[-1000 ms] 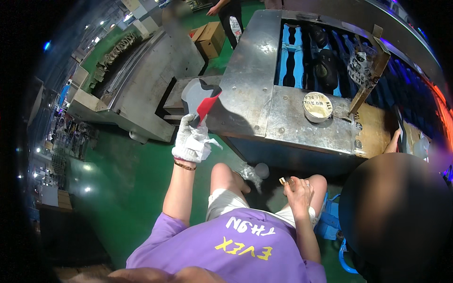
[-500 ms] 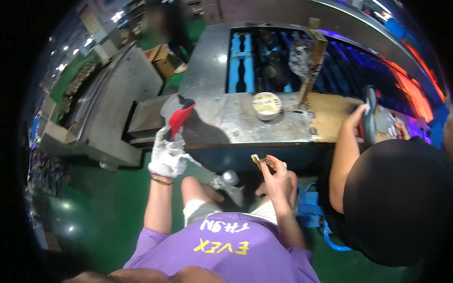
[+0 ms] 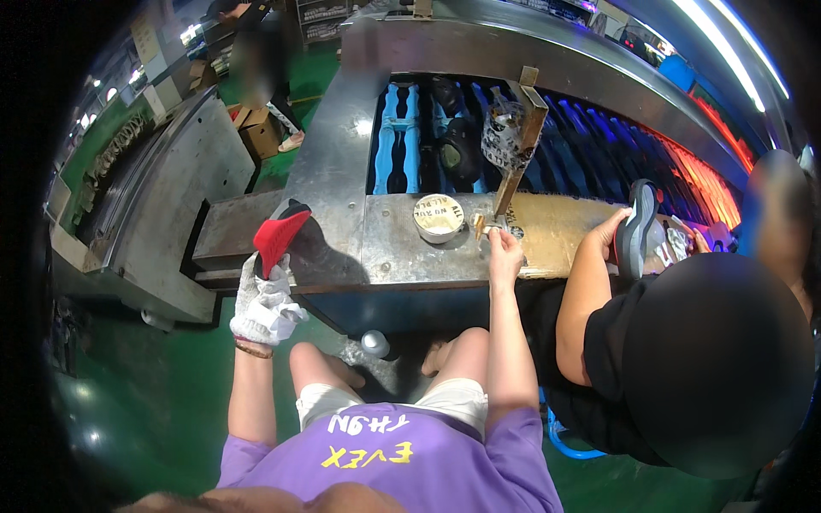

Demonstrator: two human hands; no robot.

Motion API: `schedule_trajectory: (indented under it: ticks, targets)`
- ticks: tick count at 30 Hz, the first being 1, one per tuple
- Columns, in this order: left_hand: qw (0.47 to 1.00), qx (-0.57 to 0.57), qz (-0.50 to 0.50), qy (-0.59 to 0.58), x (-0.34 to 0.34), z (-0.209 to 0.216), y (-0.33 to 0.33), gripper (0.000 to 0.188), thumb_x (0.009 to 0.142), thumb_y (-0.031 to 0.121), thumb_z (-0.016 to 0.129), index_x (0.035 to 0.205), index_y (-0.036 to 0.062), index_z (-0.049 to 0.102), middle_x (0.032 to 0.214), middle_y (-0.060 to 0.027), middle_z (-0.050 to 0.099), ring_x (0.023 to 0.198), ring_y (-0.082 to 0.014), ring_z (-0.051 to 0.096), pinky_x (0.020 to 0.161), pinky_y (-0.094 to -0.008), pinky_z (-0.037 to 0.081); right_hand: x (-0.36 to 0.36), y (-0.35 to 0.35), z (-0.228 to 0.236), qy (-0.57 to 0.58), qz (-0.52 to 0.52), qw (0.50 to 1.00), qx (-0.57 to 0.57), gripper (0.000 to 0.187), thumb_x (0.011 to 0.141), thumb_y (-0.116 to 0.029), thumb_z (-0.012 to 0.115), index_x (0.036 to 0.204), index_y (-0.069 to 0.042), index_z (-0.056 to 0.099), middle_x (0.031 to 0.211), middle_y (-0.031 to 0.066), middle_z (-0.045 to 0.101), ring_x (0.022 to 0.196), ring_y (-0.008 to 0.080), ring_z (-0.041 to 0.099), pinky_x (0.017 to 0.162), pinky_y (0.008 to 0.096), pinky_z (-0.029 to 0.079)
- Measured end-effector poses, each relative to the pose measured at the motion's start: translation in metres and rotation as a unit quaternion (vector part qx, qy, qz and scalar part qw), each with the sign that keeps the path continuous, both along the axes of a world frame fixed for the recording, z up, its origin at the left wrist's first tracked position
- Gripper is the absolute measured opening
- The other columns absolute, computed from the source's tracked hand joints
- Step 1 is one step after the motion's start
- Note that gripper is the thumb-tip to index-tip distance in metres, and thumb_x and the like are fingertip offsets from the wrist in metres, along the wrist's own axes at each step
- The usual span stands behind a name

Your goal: The person applies glue to the edges of shoe soles using a brush. They repeatedly dip the brush into a container and spread the adhesive along the perimeter of each sole, then place the finished soles on a metal table.

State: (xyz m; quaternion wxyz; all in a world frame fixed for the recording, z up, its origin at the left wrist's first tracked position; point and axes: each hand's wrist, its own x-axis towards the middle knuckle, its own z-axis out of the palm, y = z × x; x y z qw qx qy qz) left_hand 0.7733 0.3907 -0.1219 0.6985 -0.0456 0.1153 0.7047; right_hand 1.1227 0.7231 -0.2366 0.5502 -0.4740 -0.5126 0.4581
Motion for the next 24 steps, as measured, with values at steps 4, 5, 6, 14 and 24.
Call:
schedule_trajectory:
  ticks: [4, 5, 6, 14, 24]
  targets:
    - [1.0, 0.017, -0.005, 0.0, 0.0, -0.001, -0.006, 0.059, 0.094, 0.041, 0.069, 0.134, -0.0005, 0.055, 0.083, -0.007, 0.072, 0.046, -0.0122, 0.046, 0.044, -0.0279, 0.036, -0.023, 0.018, 0.023, -0.148, 0.024, 0.988, 0.023, 0.046, 0.093, -0.035, 0.071, 0.112, 0.006, 0.072, 0.1, 0.0162, 0.077, 0.093, 0.0212, 0.073, 0.084, 0.0319, 0.054]
    - [1.0, 0.021, -0.002, 0.011, -0.002, -0.002, -0.007, 0.059, 0.095, 0.041, 0.068, 0.134, -0.0012, 0.055, 0.083, -0.0073, 0.072, 0.046, -0.0119, 0.045, 0.044, -0.0278, 0.036, -0.03, 0.02, 0.033, -0.192, 0.025, 0.981, 0.031, 0.046, 0.092, -0.037, 0.071, 0.111, 0.005, 0.073, 0.098, 0.0166, 0.077, 0.092, 0.0223, 0.074, 0.083, 0.0329, 0.055]
    - [0.999, 0.025, 0.002, 0.022, -0.004, -0.006, -0.006, 0.059, 0.095, 0.041, 0.068, 0.134, -0.0018, 0.054, 0.083, -0.0076, 0.072, 0.046, -0.0117, 0.044, 0.044, -0.0277, 0.036, -0.037, 0.029, 0.031, -0.216, 0.009, 0.975, 0.046, 0.046, 0.09, -0.041, 0.071, 0.107, 0.002, 0.075, 0.094, 0.0171, 0.077, 0.089, 0.025, 0.075, 0.081, 0.0357, 0.055]
    - [0.999, 0.024, 0.032, -0.014, 0.011, 0.015, -0.004, 0.052, 0.095, 0.042, 0.065, 0.12, -0.0044, 0.06, 0.061, 0.0012, 0.056, 0.042, -0.0082, 0.04, 0.041, -0.0249, 0.032, -0.053, 0.043, 0.03, -0.334, 0.04, 0.938, 0.077, 0.04, 0.09, -0.041, 0.071, 0.101, -0.003, 0.077, 0.092, 0.0169, 0.077, 0.089, 0.0291, 0.075, 0.081, 0.0396, 0.056]
    - [0.993, 0.047, 0.108, -0.007, 0.023, 0.023, -0.016, 0.048, 0.093, 0.036, 0.067, 0.128, 0.0031, 0.059, 0.087, -0.0048, 0.069, 0.064, -0.0124, 0.06, 0.057, -0.0267, 0.048, -0.055, 0.011, 0.036, -0.271, -0.029, 0.952, 0.138, 0.051, 0.096, -0.039, 0.066, 0.123, 0.004, 0.066, 0.113, 0.0232, 0.072, 0.097, 0.032, 0.071, 0.09, 0.0392, 0.054]
